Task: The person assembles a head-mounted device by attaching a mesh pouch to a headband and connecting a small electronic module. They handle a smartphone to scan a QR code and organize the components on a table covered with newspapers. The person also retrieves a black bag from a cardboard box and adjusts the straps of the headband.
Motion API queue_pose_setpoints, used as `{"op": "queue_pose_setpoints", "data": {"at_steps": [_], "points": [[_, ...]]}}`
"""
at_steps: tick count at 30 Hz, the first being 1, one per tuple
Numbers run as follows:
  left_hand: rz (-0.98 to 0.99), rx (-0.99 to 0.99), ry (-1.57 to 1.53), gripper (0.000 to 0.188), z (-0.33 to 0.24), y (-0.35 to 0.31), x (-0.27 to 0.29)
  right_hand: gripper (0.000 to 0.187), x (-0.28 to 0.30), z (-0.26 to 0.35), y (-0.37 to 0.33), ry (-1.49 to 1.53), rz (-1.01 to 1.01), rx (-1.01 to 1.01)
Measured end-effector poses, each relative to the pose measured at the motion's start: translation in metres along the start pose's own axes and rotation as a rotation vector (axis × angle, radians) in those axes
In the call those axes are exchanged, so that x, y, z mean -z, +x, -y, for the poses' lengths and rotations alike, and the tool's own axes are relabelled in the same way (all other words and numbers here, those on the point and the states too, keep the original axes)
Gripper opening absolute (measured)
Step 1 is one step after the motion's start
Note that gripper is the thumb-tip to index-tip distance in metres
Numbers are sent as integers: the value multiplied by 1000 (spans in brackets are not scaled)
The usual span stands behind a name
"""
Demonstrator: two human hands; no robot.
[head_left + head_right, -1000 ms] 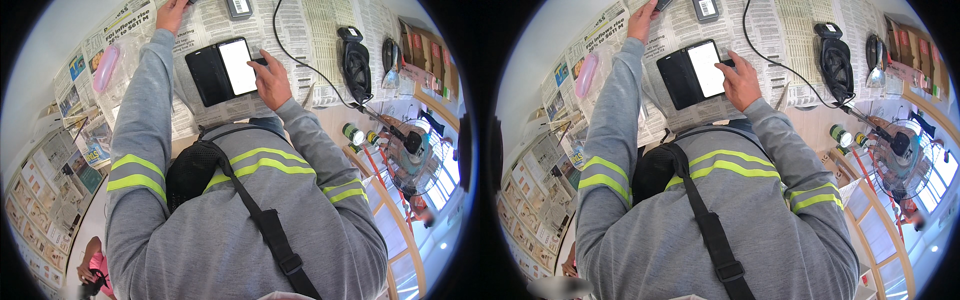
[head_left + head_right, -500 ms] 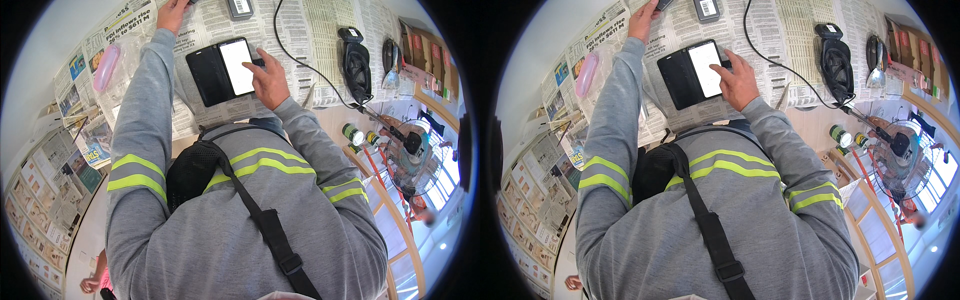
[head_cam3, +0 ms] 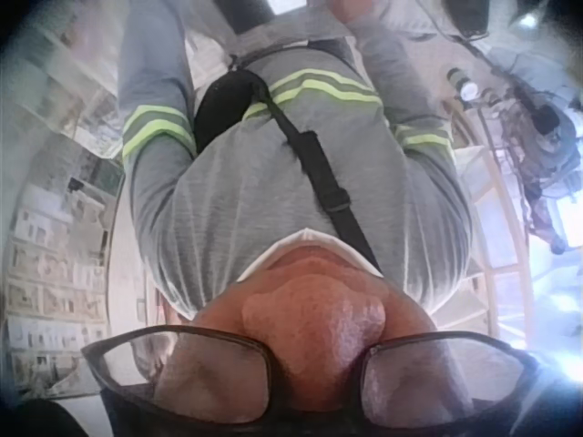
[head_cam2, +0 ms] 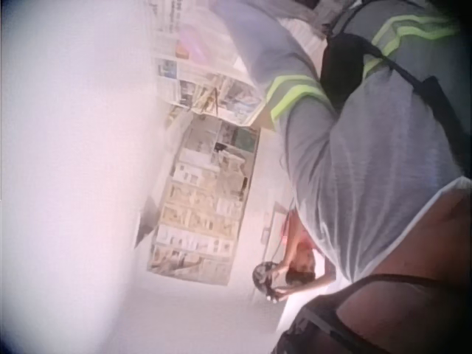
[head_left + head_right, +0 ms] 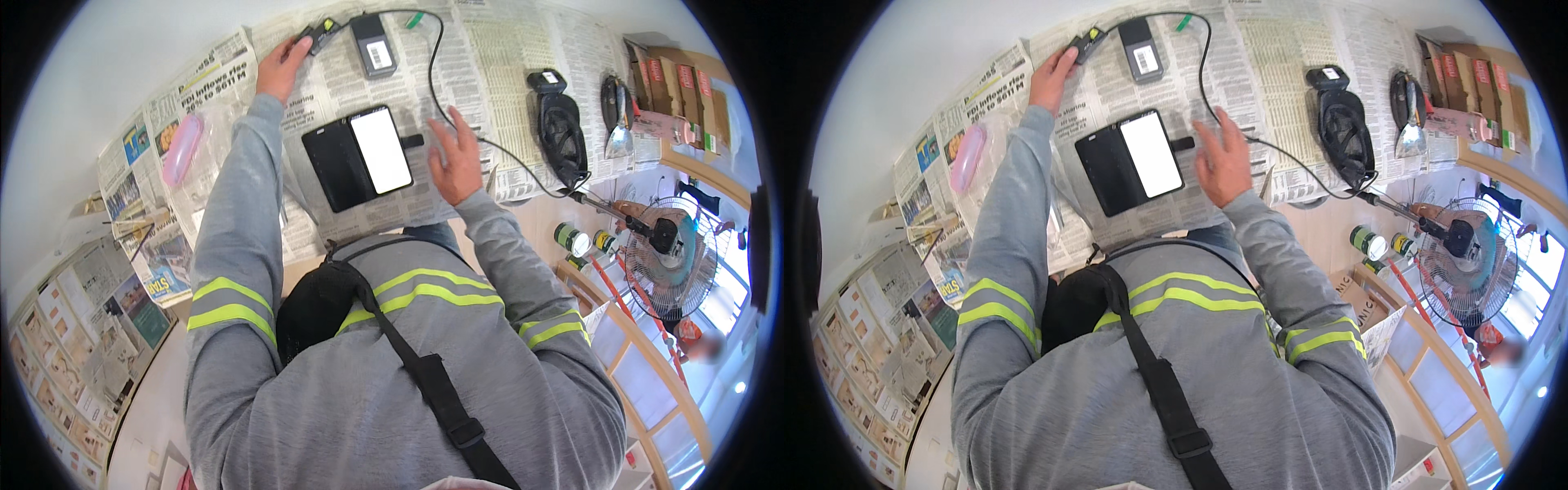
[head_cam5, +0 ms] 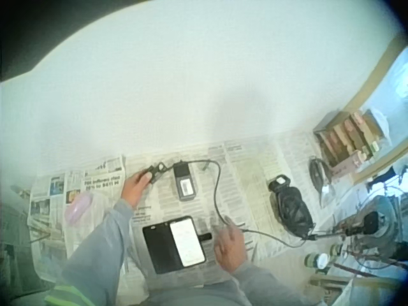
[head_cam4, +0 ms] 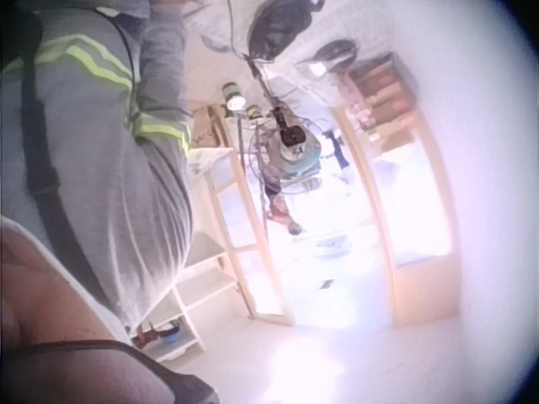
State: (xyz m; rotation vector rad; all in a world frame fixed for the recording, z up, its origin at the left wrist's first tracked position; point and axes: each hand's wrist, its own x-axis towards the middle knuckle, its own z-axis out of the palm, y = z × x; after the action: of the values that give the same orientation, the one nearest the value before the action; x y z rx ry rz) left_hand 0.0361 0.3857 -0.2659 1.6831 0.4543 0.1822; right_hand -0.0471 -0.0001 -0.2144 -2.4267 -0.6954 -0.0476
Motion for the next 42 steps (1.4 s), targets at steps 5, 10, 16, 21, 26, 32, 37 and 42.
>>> {"op": "queue_pose_setpoints", "data": {"at_steps": [5, 10, 16, 21, 26, 32, 37, 42], "points": [[-8, -34, 108, 73, -2, -1, 4, 62, 81, -79, 9, -252, -207, -101], [-50, 4, -94, 73, 5, 5, -6, 75, 154, -201, 5, -471, -255, -298], [-103, -48, 74, 73, 9, 13, -7, 83, 177, -293, 4, -203, 112, -553], [-123, -18, 74, 77, -4, 8, -16, 77, 154, -311, 5, -384, -98, -327], [-237, 77, 76, 86, -8, 1, -14, 67, 143, -215, 1, -193, -78, -154], [-153, 103, 102, 85, -12, 14, -6, 48, 128, -216, -17, -307, -28, -239], [-72, -21, 216, 86, -9, 30, 25, 31, 239, -202, -6, -255, -169, -362], [33, -77, 232, 82, -26, 27, 22, 32, 364, -147, -61, 38, -61, -542]]}}
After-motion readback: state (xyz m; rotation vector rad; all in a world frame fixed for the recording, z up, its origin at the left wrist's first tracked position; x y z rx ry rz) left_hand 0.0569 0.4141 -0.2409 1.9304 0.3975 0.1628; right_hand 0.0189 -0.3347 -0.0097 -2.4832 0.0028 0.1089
